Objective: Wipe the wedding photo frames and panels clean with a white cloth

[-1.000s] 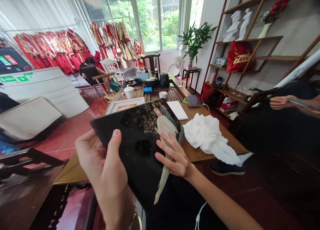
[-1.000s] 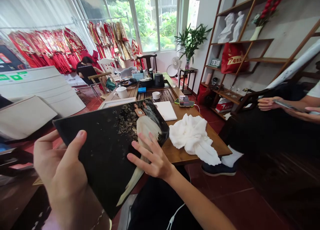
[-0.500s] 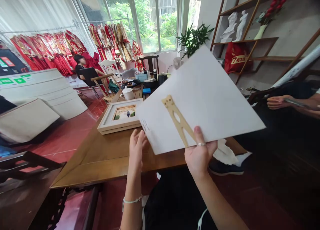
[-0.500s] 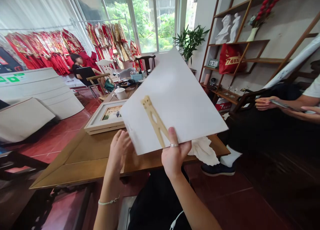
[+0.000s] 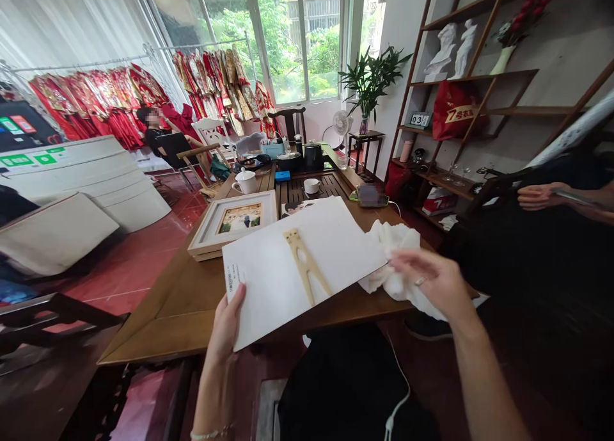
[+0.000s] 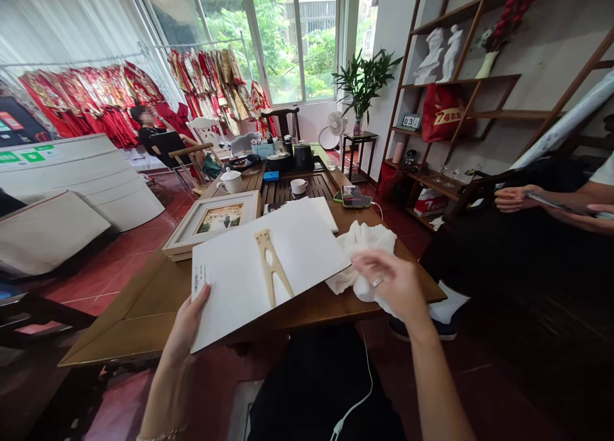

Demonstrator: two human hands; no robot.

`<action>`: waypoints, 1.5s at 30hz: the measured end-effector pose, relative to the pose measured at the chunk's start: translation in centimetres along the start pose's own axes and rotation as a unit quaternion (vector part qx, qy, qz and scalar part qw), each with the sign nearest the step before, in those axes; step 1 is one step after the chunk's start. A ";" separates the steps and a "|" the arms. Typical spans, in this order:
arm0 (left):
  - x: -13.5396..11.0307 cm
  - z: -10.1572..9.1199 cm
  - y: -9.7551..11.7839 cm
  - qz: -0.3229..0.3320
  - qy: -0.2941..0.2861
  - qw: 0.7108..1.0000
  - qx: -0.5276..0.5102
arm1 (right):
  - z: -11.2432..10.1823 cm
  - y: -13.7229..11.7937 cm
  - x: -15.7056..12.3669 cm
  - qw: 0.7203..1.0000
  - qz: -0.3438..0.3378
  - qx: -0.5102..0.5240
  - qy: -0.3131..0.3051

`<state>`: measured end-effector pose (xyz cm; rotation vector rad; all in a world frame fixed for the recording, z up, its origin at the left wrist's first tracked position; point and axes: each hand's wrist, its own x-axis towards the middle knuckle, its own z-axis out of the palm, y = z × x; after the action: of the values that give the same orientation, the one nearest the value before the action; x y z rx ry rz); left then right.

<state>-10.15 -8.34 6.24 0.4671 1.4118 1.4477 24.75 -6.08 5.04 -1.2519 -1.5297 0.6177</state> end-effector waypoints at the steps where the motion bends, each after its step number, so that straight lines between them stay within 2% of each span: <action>1: 0.1 -0.7 0.3 -0.002 -0.008 1.000 0.013 | -1.0 0.5 0.8 0.995 -0.039 -0.083 0.031; 2: 0.1 -1.3 0.5 -0.007 -0.001 1.000 0.026 | -1.5 1.0 1.6 0.983 -0.069 -0.168 0.017; 4: 0.3 -2.0 0.7 -0.007 0.001 0.999 0.046 | -1.7 2.3 3.1 0.953 -0.077 -0.285 -0.071; 6: 0.7 -2.4 0.5 -0.017 -0.006 0.998 0.058 | -1.4 3.8 4.0 0.931 -0.067 -0.325 -0.153; 8: 1.2 -2.6 0.1 -0.031 -0.023 0.997 0.061 | -1.4 5.2 4.2 0.930 -0.063 -0.322 -0.165; 10: 1.8 -2.5 -0.3 -0.037 -0.032 0.997 0.064 | -2.3 6.1 3.7 0.943 -0.074 -0.306 -0.105; 12: 2.1 -2.1 -0.4 -0.037 -0.043 0.996 0.066 | -3.9 6.2 3.0 0.955 -0.081 -0.287 -0.009; 14: 2.2 -1.4 -0.4 -0.039 -0.056 0.995 0.068 | -5.5 5.4 2.5 0.956 -0.071 -0.267 0.094; 16: 2.1 -0.7 -0.4 -0.041 -0.066 0.994 0.073 | -6.4 4.1 2.4 0.957 -0.075 -0.242 0.142; 18: 2.0 0.1 -0.6 -0.041 -0.073 0.993 0.079 | -6.1 2.7 2.7 0.964 -0.120 -0.215 0.102; 20: 2.1 0.7 -1.0 -0.039 -0.081 0.993 0.081 | -4.6 1.6 3.3 0.964 -0.175 -0.200 0.004; 22: 2.2 1.3 -1.4 -0.039 -0.092 0.991 0.086 | -2.5 1.2 4.0 0.956 -0.183 -0.210 -0.089; 24: 2.2 2.0 -1.5 -0.038 -0.103 0.990 0.094 | -0.5 1.3 4.8 0.947 -0.162 -0.236 -0.144; 28: 2.3 3.3 -1.5 -0.037 -0.111 0.987 0.113 | 1.7 1.6 6.7 0.931 -0.105 -0.305 -0.169; 30: 2.3 3.6 -1.5 -0.024 -0.107 0.985 0.133 | 2.1 1.5 7.4 0.923 -0.104 -0.320 -0.187; 34: 2.5 3.5 -1.4 0.071 -0.072 0.972 0.214 | 2.6 1.7 7.6 0.918 -0.127 -0.324 -0.189; 38: 2.3 3.5 -1.1 0.160 -0.053 0.944 0.285 | 2.2 2.1 6.0 0.924 -0.125 -0.316 -0.175; 43: 2.2 4.1 -1.7 0.199 -0.019 0.930 0.307 | 0.1 1.3 1.9 0.922 -0.142 -0.292 -0.212; 45: 2.3 4.1 -2.2 0.216 -0.019 0.913 0.345 | -0.7 0.9 0.4 0.922 -0.143 -0.286 -0.218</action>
<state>-6.85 -4.73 4.44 1.3159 1.8529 1.2147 25.78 -5.60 4.66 -1.3248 -2.3359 0.2624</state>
